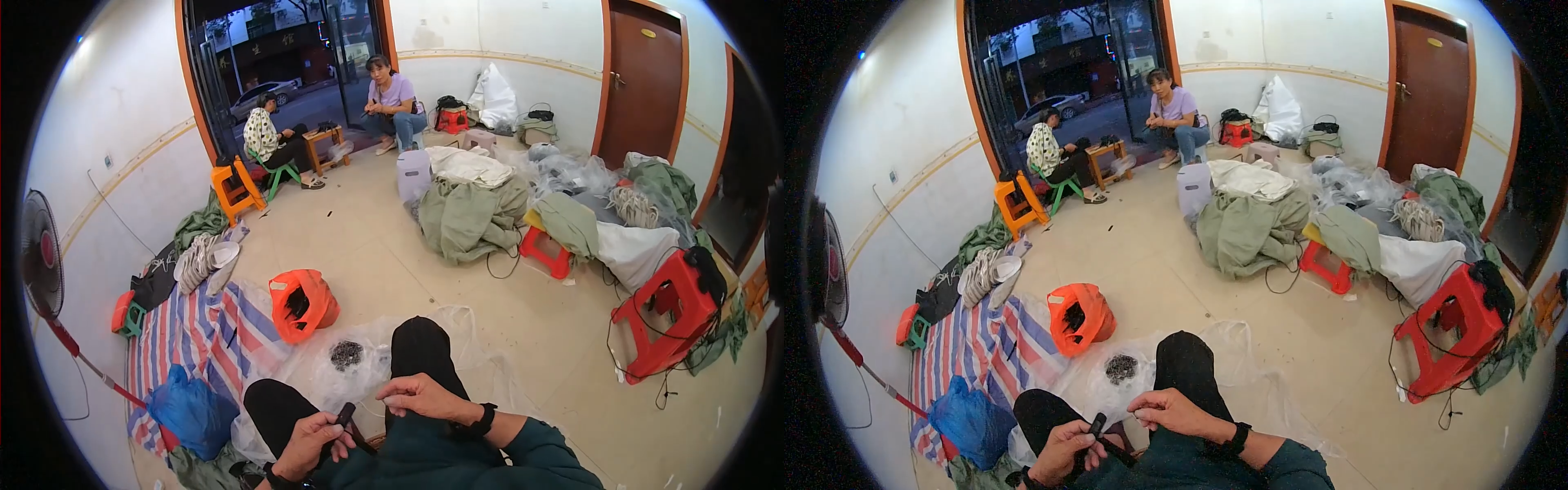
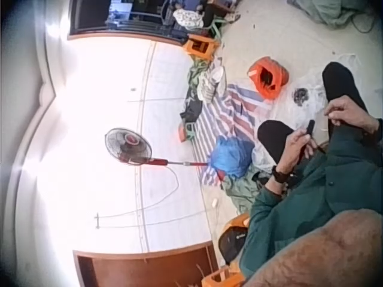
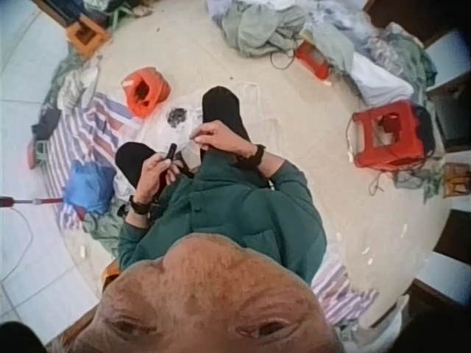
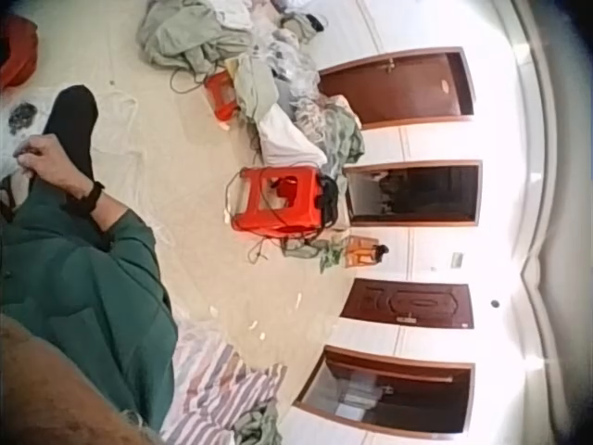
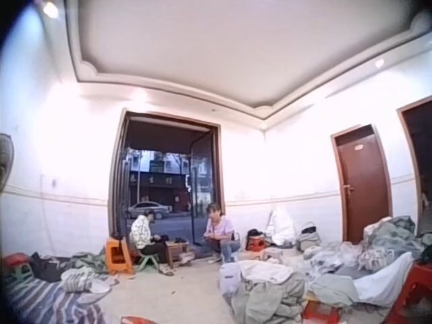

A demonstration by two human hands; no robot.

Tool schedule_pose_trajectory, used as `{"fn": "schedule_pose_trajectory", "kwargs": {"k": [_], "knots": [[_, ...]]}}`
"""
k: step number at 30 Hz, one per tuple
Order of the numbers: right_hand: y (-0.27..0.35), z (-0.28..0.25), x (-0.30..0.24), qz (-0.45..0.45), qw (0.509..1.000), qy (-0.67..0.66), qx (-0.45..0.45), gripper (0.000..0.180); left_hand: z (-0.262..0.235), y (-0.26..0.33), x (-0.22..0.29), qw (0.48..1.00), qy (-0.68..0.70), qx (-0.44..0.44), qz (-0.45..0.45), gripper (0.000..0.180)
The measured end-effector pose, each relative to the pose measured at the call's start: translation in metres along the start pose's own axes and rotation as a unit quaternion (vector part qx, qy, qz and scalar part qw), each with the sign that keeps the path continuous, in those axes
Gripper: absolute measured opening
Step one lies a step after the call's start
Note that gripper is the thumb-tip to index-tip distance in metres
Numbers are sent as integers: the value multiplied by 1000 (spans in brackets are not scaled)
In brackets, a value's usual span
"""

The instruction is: The person is assembling plastic strap components by inserting a metal buckle into a plastic strap end.

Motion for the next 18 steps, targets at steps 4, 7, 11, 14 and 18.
{"fn": "schedule_pose_trajectory", "kwargs": {"k": [4, 7, 11, 14, 18], "knots": [[4, 2, -5, -19, 1000, -17, 17, 20, -3, 1, 6, 997, -31, 19, 63, 18], [6, 3, -5, -24, 999, -33, 25, 22, -1, 3, 9, 997, -21, 28, 69, 18], [6, 6, -11, -21, 998, -59, 24, 24, -1, 4, 12, 997, -6, 31, 70, 17], [7, 10, -23, -24, 999, -36, 9, 24, 0, 5, 14, 998, 0, 12, 69, 16], [6, 18, -32, -25, 999, -5, 22, 22, 0, 7, 18, 995, -35, 7, 89, 20]]}}
Point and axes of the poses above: each hand's wrist, its own y-axis away from the middle knuckle, its own z-axis out of the palm, x = y × z, the point moved 6 cm from there along -y, towards the middle knuckle
